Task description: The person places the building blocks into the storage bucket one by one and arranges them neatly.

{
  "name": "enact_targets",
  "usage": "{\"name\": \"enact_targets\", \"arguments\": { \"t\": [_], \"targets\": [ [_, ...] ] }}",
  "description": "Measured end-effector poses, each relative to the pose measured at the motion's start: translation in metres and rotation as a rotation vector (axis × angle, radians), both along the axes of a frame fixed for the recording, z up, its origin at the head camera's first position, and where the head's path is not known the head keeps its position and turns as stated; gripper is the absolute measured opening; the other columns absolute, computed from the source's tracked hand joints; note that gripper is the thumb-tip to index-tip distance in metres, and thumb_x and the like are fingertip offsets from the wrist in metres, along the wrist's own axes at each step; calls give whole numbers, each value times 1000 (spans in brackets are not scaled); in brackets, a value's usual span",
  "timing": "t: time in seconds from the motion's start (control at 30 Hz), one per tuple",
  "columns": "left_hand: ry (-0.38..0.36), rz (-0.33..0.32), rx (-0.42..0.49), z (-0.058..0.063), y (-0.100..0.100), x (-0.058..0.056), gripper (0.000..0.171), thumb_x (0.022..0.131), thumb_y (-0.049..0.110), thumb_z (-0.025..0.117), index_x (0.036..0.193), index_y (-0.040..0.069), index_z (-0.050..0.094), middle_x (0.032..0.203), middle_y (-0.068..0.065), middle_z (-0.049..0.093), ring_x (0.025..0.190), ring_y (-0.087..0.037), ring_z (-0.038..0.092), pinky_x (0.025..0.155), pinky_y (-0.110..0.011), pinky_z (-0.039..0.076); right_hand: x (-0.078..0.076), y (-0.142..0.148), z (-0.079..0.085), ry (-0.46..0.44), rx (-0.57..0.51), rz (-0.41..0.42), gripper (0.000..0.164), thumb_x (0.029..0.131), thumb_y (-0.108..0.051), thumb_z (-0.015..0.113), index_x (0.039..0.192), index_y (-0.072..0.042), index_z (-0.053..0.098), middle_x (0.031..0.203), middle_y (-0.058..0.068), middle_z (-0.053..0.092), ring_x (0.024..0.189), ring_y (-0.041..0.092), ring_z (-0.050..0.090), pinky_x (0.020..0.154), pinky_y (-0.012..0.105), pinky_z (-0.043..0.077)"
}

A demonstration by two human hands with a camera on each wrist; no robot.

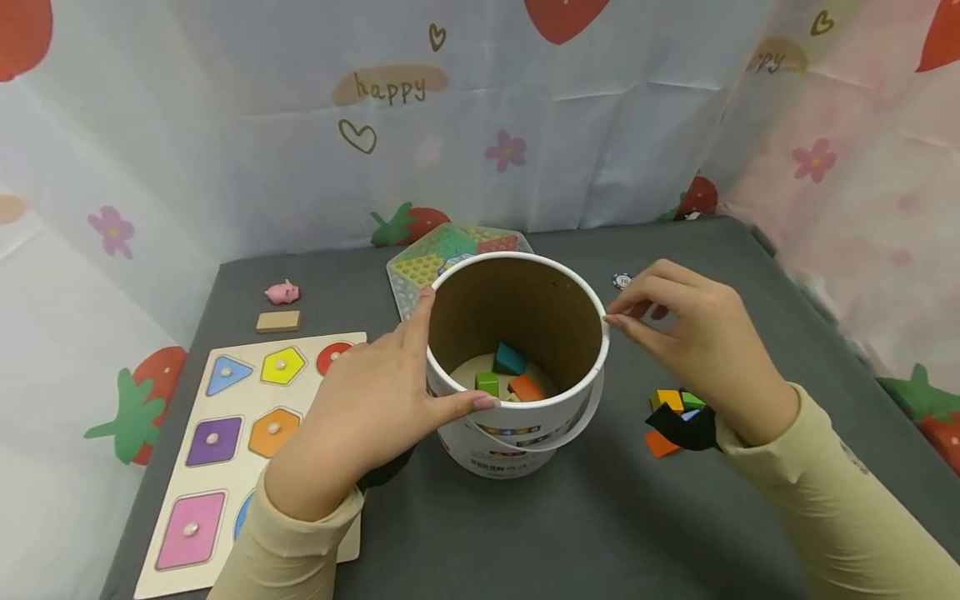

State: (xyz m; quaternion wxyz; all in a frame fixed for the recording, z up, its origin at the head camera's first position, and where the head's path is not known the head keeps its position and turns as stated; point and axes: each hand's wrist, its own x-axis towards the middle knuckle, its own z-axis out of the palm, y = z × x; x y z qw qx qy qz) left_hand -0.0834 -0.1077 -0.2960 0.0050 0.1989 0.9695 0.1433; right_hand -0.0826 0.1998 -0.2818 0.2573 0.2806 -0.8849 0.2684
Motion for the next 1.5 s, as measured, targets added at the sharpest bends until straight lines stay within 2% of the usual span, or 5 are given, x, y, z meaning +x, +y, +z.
{"name": "enact_targets", "arguments": {
  "t": [0.27, 0.53, 0.8, 1.23, 1.5],
  "targets": [
    [-21, 10, -7, 2, 0, -1, 127, 61, 95, 33, 155, 14, 2, 144, -11, 43, 100, -31, 62, 72, -43, 50, 23, 40, -29, -147, 152, -169, 23, 74, -13, 83, 85, -28, 69, 78, -20, 56, 67, -3, 48, 60, 15, 40],
    [-26, 13, -6, 1, 0, -1, 127, 61, 95, 33, 155, 13, 4, 143, -10, 45, 102, -30, 61, 73, -44, 50, 35, 63, -71, -310, 308, -167, 22, 74, -20, 83, 87, -29, 68, 76, -21, 54, 65, -2, 53, 57, 25, 45],
    [-26, 16, -4, 0, -2, -1, 127, 61, 95, 33, 155, 13, 5, 143, -10, 45, 103, -29, 61, 73, -43, 49, 45, 70, -111, -572, 475, -179, 35, 67, -23, 87, 98, -21, 72, 88, -3, 51, 64, 8, 50, 54, 31, 43],
    [-10, 6, 13, 1, -1, -1, 126, 62, 94, 33, 155, 14, 3, 145, -8, 43, 100, -29, 62, 73, -44, 50, 43, 74, -143, -511, 424, -173, 36, 64, -12, 88, 94, -16, 68, 90, 0, 56, 71, 15, 58, 63, 38, 50],
    [-13, 4, 22, 0, -1, 0, 127, 62, 95, 33, 155, 15, 2, 145, -8, 43, 101, -29, 62, 75, -44, 49, 33, 62, -123, -398, 218, -173, 39, 75, -12, 82, 105, -11, 58, 91, -2, 58, 72, 11, 58, 62, 32, 48]
  ]
}}
